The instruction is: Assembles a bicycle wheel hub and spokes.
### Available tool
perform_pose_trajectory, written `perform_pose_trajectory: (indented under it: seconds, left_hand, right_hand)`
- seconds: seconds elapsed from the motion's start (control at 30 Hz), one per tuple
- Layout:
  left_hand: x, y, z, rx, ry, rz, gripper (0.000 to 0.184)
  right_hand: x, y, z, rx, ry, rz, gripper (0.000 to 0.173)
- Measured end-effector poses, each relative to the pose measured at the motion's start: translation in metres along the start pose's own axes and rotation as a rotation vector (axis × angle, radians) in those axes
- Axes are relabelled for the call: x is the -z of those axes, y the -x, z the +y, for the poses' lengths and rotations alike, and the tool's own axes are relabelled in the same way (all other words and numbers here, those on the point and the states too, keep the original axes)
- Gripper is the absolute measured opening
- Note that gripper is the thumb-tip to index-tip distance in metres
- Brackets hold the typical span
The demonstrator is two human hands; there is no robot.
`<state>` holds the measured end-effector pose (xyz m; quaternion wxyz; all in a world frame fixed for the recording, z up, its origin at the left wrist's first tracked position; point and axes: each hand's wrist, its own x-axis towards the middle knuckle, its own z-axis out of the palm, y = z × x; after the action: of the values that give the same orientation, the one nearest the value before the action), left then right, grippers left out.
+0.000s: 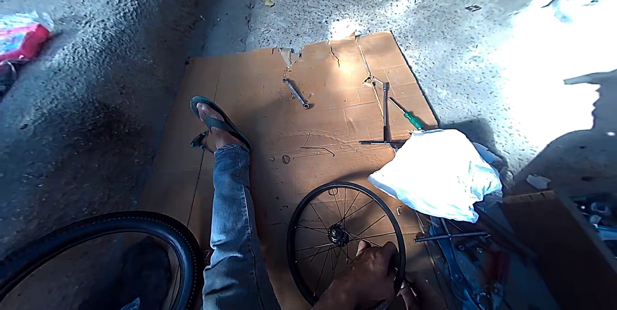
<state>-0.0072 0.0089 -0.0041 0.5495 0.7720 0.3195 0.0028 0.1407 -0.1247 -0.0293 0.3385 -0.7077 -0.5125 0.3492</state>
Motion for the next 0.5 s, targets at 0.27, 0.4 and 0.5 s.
perform_pose_trajectory:
  seconds: [0.27, 0.4, 0.5]
  left_hand:
    - [-0.0060, 0.0000, 0.0012, 0.006, -0.088, 0.047, 0.023]
    - [0.0011, 0.0039, -0.0007, -0.038, -0.006, 0.000, 0.025]
    - [-0.0032, 0.0024, -0.0045, -0.067, -0.018, 0.046, 0.021]
  right_hand:
    - [0.0060, 0.0005, -0.0064, -0.013, -0.072, -0.029, 0.019]
    - [0.0021, 0.0022, -0.0032, 0.014, -0.082, -0.010, 0.013]
    - [0.0023, 0.0021, -0.0045, 0.055, 0.003, -0.001, 0.013]
